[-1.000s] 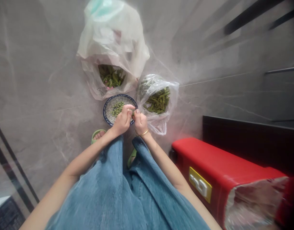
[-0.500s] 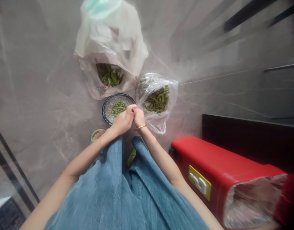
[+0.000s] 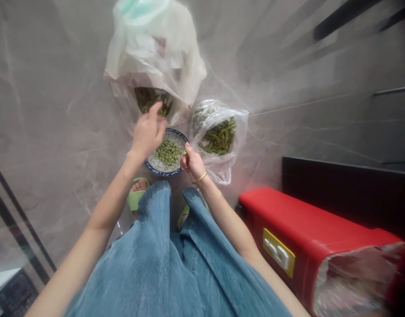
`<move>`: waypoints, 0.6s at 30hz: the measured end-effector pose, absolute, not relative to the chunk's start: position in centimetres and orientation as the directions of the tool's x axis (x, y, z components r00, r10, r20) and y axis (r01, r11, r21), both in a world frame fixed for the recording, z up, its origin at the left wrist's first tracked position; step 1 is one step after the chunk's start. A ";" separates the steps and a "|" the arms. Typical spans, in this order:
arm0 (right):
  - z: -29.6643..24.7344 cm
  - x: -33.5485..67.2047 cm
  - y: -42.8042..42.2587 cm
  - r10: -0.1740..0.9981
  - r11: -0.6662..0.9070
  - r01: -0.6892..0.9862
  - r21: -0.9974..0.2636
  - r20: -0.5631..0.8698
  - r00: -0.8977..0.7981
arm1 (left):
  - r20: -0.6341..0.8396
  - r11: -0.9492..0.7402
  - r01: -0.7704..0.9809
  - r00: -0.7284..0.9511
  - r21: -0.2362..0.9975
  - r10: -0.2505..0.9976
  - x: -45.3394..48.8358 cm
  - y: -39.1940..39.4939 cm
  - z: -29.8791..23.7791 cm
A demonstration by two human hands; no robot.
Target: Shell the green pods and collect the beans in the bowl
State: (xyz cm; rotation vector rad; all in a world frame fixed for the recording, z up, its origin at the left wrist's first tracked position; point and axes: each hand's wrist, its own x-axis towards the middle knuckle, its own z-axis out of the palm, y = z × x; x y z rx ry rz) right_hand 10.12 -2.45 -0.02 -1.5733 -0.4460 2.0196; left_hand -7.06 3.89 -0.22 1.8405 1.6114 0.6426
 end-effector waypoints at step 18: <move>1.5 9.7 -2.5 0.815 -0.575 -0.064 -0.816 -0.563 -0.137 | -0.086 0.082 0.029 0.181 0.996 0.980 -1.0 -4.2 -0.6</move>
